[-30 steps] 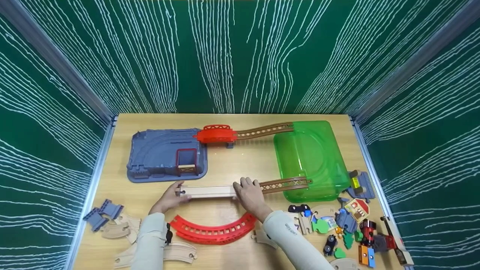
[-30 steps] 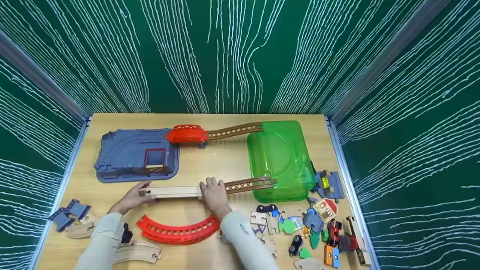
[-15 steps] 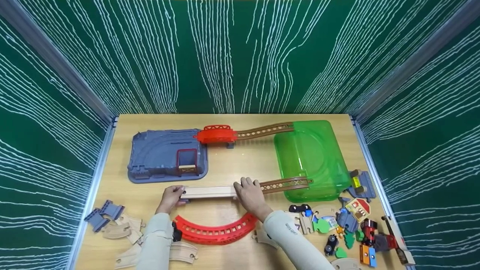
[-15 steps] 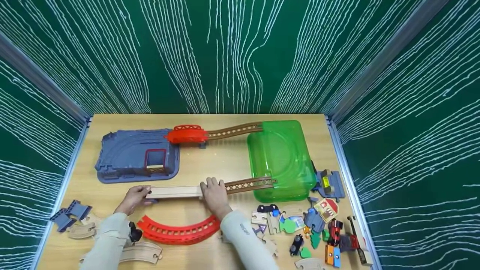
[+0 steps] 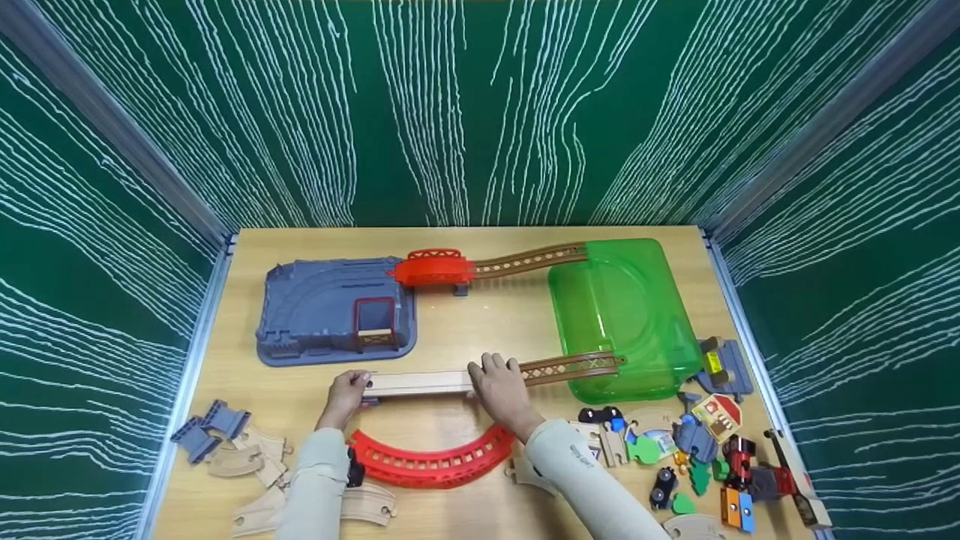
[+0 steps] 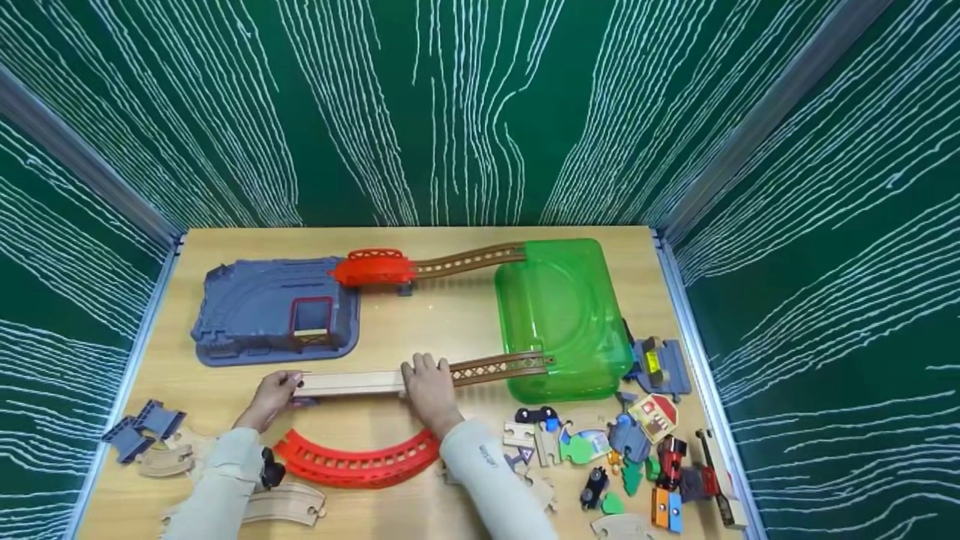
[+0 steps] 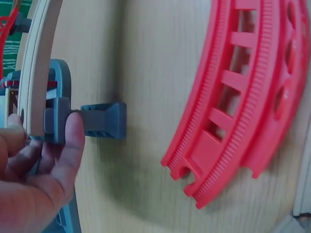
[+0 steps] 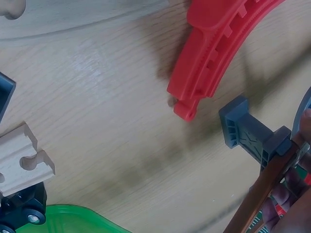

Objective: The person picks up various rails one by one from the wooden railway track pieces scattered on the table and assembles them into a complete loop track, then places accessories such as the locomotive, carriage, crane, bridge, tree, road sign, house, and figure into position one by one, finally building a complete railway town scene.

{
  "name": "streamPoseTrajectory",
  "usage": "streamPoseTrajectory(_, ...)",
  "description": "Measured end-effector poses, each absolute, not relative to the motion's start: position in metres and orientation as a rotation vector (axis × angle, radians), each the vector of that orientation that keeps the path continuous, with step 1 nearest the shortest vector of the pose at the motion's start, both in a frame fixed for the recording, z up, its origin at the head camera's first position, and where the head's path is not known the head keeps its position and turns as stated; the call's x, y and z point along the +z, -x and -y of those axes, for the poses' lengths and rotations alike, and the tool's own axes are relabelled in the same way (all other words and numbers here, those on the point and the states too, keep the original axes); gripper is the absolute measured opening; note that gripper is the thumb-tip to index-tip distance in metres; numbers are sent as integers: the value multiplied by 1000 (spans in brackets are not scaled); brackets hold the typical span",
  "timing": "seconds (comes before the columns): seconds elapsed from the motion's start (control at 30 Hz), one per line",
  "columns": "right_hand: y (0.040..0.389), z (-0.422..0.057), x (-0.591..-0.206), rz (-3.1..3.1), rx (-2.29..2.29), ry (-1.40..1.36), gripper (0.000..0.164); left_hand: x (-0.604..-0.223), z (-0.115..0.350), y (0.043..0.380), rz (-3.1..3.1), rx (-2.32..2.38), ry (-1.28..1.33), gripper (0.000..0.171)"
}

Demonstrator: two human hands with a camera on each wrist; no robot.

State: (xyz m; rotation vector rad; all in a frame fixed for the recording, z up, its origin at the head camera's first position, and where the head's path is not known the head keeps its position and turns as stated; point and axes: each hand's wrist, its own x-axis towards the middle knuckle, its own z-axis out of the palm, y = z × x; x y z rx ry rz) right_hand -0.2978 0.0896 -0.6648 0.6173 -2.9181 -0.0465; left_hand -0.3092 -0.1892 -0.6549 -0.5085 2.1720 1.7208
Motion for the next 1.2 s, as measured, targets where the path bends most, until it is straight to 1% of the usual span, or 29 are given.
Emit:
streamPoseTrajectory(0.13, 298, -89, -665, 2916, -60, -607, 36, -652, 195, 307, -1992, 1809, 411, 41)
streamPoseTrajectory(0.23, 297, -88, -665, 2910, -71, -608, 34, -644, 196, 302, -1883, 1885, 387, 48)
streamPoseTrajectory(0.37, 297, -88, -665, 2914, -63, -610, 36, -643, 195, 299, -1890, 1921, 426, 46)
streamPoseTrajectory(0.43, 297, -88, -665, 2906, -59, -609, 36, -658, 196, 302, -1929, 1934, 447, 45)
streamPoseTrajectory(0.5, 297, -88, -664, 2896, -55, -605, 32, -680, 201, 308, -1941, 1983, 425, 45)
streamPoseTrajectory(0.6, 298, -88, -663, 2880, -59, -598, 25, -749, 216, 323, -1969, 2118, 267, 44)
streamPoseTrajectory(0.67, 298, -87, -663, 2879, -64, -595, 21, -763, 220, 327, -1991, 2130, 213, 44)
streamPoseTrajectory(0.7, 299, -87, -662, 2881, -69, -596, 20, -758, 219, 326, -2017, 2132, 195, 43)
streamPoseTrajectory(0.73, 299, -87, -662, 2881, -72, -595, 19, -757, 216, 327, -2070, 2085, 239, 44)
streamPoseTrajectory(0.83, 299, -88, -662, 2877, -70, -593, 22, -694, 195, 317, -2200, 1866, 422, 43)
streamPoseTrajectory(0.9, 299, -88, -662, 2877, -59, -587, 29, -680, 189, 315, -2267, 1816, 452, 42)
streamPoseTrajectory(0.93, 300, -88, -662, 2872, -57, -585, 32, -680, 190, 315, -2274, 1807, 438, 40)
streamPoseTrajectory(1.0, 300, -88, -662, 2871, -55, -585, 36, -711, 198, 320, -2294, 1871, 361, 38)
streamPoseTrajectory(1.13, 299, -88, -662, 2875, -83, -597, 38, -800, 223, 339, -2216, 2001, 245, 36)
streamPoseTrajectory(1.2, 298, -87, -661, 2879, -91, -604, 39, -805, 225, 341, -2206, 1961, 264, 38)
